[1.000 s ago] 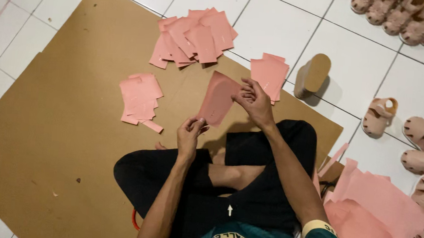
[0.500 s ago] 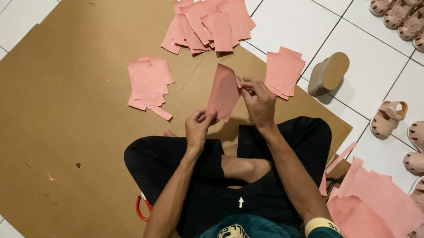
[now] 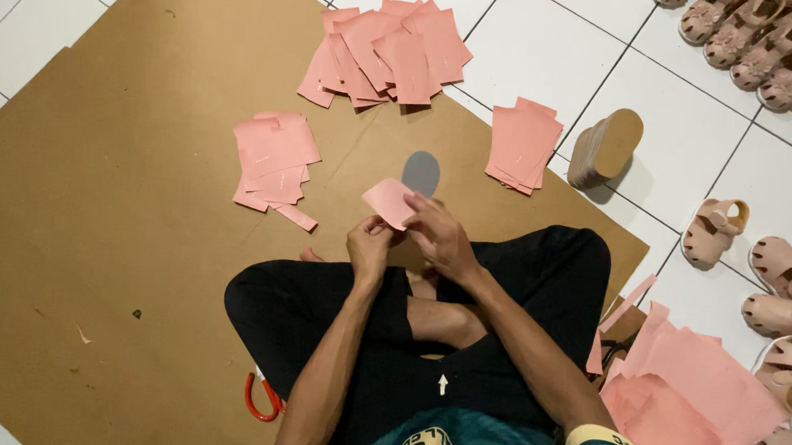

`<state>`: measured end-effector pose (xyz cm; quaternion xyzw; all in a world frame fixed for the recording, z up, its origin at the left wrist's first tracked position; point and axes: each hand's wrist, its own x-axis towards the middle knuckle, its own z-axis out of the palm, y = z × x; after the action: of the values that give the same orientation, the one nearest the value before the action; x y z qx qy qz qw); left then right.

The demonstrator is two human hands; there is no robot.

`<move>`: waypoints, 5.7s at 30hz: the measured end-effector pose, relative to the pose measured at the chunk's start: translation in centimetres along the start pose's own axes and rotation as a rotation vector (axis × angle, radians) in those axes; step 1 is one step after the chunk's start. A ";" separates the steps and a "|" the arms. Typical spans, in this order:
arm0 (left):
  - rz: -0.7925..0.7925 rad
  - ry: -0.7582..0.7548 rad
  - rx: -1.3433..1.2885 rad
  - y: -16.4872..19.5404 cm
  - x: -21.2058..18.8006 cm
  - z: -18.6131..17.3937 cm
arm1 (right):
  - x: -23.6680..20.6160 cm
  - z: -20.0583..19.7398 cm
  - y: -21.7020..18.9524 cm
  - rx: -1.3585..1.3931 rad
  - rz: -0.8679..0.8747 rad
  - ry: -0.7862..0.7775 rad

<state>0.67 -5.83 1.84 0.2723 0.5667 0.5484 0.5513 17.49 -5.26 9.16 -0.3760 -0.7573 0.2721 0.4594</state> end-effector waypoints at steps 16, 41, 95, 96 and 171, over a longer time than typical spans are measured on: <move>-0.003 -0.068 0.217 0.9 0.6 2.5 | -1.0 -2.0 6.2 0.865 0.798 0.529; 0.330 -0.382 0.268 5.0 3.0 2.5 | 5.7 -2.2 5.7 1.249 0.990 0.527; 0.657 -0.476 1.520 4.1 3.2 -0.8 | 2.6 -4.5 9.2 0.433 0.799 0.285; 0.645 -0.475 1.569 3.9 2.8 -0.6 | 2.9 -4.2 9.3 0.327 0.791 0.260; 0.678 -0.491 1.697 1.9 3.2 -0.9 | 3.3 -1.5 9.6 -0.084 0.785 0.262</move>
<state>-1.52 -2.70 2.39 0.8404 0.5352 0.0117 0.0841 20.95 2.97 4.15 -0.6861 -0.5019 0.3454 0.3975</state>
